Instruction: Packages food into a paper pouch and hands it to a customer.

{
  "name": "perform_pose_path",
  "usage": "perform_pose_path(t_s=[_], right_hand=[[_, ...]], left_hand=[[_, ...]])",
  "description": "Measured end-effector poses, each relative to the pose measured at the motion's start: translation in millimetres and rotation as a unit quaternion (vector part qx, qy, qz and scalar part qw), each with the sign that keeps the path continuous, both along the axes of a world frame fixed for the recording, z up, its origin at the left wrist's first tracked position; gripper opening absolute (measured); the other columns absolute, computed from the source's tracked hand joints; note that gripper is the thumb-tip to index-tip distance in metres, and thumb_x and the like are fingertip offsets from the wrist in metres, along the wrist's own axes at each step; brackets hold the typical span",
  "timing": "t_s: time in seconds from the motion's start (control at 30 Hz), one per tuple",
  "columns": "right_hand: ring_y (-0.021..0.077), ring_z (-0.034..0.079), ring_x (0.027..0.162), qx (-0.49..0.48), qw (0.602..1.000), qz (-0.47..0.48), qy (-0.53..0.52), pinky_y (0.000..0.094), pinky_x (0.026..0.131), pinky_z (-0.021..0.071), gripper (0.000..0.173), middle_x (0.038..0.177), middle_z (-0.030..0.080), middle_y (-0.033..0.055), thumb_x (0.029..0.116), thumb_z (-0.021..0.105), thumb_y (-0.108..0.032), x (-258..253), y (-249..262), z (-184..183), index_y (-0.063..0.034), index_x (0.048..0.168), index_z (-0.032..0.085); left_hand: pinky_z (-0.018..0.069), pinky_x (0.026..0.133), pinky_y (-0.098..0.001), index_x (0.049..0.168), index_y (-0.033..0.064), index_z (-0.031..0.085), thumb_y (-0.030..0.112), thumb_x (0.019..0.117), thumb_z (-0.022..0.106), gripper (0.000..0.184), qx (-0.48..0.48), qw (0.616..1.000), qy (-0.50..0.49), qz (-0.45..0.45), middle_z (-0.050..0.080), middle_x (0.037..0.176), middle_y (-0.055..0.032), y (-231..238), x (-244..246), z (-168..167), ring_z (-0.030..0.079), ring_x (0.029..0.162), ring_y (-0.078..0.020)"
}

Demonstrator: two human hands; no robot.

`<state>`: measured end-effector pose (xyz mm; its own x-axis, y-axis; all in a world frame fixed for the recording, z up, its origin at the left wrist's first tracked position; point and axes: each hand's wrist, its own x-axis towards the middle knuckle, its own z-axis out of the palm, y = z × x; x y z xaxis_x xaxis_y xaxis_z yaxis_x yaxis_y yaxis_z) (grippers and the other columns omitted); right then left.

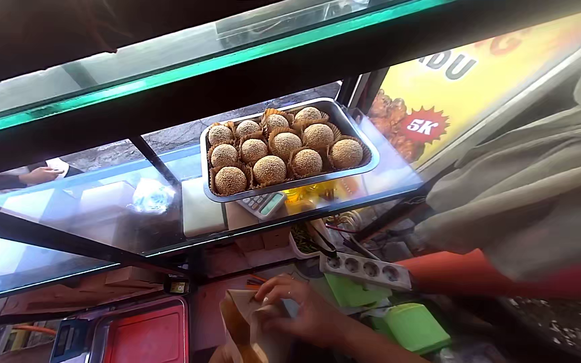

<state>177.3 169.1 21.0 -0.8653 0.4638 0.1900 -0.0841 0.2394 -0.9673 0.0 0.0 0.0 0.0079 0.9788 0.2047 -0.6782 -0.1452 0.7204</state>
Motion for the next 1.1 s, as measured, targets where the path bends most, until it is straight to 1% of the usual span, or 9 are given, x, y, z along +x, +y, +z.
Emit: perform_pose_path(t_s=[0.1, 0.17, 0.23, 0.33, 0.5, 0.6, 0.7, 0.9, 1.1], right_hand=[[0.0146, 0.063, 0.117, -0.023, 0.999, -0.019, 0.028, 0.0372, 0.106, 0.0489, 0.016, 0.113, 0.073, -0.0005, 0.0918, 0.080, -0.027, -11, -8, -13, -0.0118, 0.096, 0.077], [0.0148, 0.065, 0.115, -0.030, 0.998, -0.032, 0.038, 0.0365, 0.104, 0.0511, 0.014, 0.110, 0.074, 0.0007, 0.0909, 0.081, -0.023, -16, -15, -24, -0.0103, 0.095, 0.077], [0.0145, 0.065, 0.115, -0.037, 0.998, -0.033, 0.032, 0.0363, 0.104, 0.0530, 0.012, 0.111, 0.074, 0.0015, 0.0912, 0.080, -0.020, -20, -23, -45, -0.0096, 0.095, 0.077], [0.0133, 0.066, 0.113, -0.051, 0.998, -0.033, -0.002, 0.0364, 0.105, 0.0524, 0.009, 0.110, 0.075, 0.0021, 0.0912, 0.077, -0.017, -25, -33, -88, -0.0086, 0.095, 0.078], [0.0131, 0.066, 0.113, -0.045, 0.997, -0.051, -0.021, 0.0346, 0.105, 0.0513, 0.010, 0.110, 0.075, 0.0028, 0.0916, 0.076, -0.016, -23, -48, -103, -0.0077, 0.097, 0.078], [0.0116, 0.065, 0.112, -0.024, 0.998, -0.057, -0.027, 0.0338, 0.104, 0.0512, 0.010, 0.109, 0.074, 0.0002, 0.0918, 0.075, -0.015, -21, -48, -100, -0.0104, 0.100, 0.077], [0.0098, 0.066, 0.110, -0.009, 0.997, -0.079, -0.020, 0.0320, 0.102, 0.0533, 0.009, 0.108, 0.074, -0.0024, 0.0923, 0.076, -0.018, -20, -49, -99, -0.0148, 0.100, 0.078], [0.0158, 0.048, 0.141, 0.068, 0.996, -0.042, -0.041, 0.0396, 0.117, 0.0439, 0.011, 0.147, 0.058, 0.0005, 0.0962, 0.072, -0.026, -24, -42, -92, -0.0183, 0.098, 0.080], [0.0202, 0.052, 0.137, 0.131, 0.990, -0.039, -0.021, 0.0404, 0.115, 0.0445, 0.020, 0.139, 0.064, 0.0035, 0.1006, 0.064, -0.026, -32, -36, -96, -0.0123, 0.099, 0.078]], left_hand=[[0.0552, 0.090, -0.0266, 0.119, 0.0025, 0.069, 0.010, 0.1055, 0.040, 0.032, -0.097, 0.993, 0.030, -0.060, 0.076, 0.110, -0.0049, -19, -21, -4, 0.070, 0.101, -0.0073], [0.0521, 0.091, -0.0283, 0.112, 0.0095, 0.064, 0.014, 0.1096, 0.024, 0.041, -0.417, 0.902, 0.105, 0.036, 0.073, 0.099, 0.0013, -25, -16, 40, 0.067, 0.094, -0.0059], [0.0574, 0.089, -0.0337, 0.118, 0.0100, 0.062, 0.029, 0.1126, 0.022, 0.045, -0.492, 0.857, 0.142, 0.062, 0.074, 0.102, -0.0010, -20, -35, -10, 0.069, 0.096, -0.0098], [0.0562, 0.099, -0.0448, 0.136, 0.0046, 0.061, 0.044, 0.1107, 0.035, 0.054, -0.485, 0.830, 0.229, 0.152, 0.072, 0.122, -0.0104, -19, -70, -72, 0.069, 0.113, -0.0219], [0.0507, 0.109, -0.0452, 0.141, 0.0047, 0.057, 0.034, 0.0969, 0.065, 0.053, -0.250, 0.848, 0.446, 0.143, 0.061, 0.142, -0.0118, -22, -79, -31, 0.058, 0.132, -0.0261], [0.0461, 0.113, -0.0463, 0.136, 0.0280, 0.065, 0.027, 0.0855, 0.075, 0.051, -0.135, 0.729, 0.668, 0.068, 0.057, 0.145, 0.0017, -6, -71, -12, 0.049, 0.139, -0.0198], [0.0525, 0.101, -0.0413, 0.111, 0.0339, 0.074, 0.023, 0.0859, 0.074, 0.027, -0.067, 0.615, 0.783, 0.072, 0.067, 0.123, 0.0091, 10, -63, -14, 0.058, 0.123, -0.0159], [0.0527, 0.090, -0.0383, 0.100, 0.0306, 0.077, 0.029, 0.0912, 0.070, 0.011, -0.088, 0.651, 0.747, 0.105, 0.069, 0.096, 0.0105, 32, -60, -20, 0.063, 0.101, -0.0108], [0.0536, 0.091, -0.0397, 0.099, 0.0292, 0.077, 0.032, 0.0901, 0.072, 0.011, -0.100, 0.652, 0.741, 0.125, 0.072, 0.096, 0.0113, 36, -61, -23, 0.065, 0.099, -0.0094]])
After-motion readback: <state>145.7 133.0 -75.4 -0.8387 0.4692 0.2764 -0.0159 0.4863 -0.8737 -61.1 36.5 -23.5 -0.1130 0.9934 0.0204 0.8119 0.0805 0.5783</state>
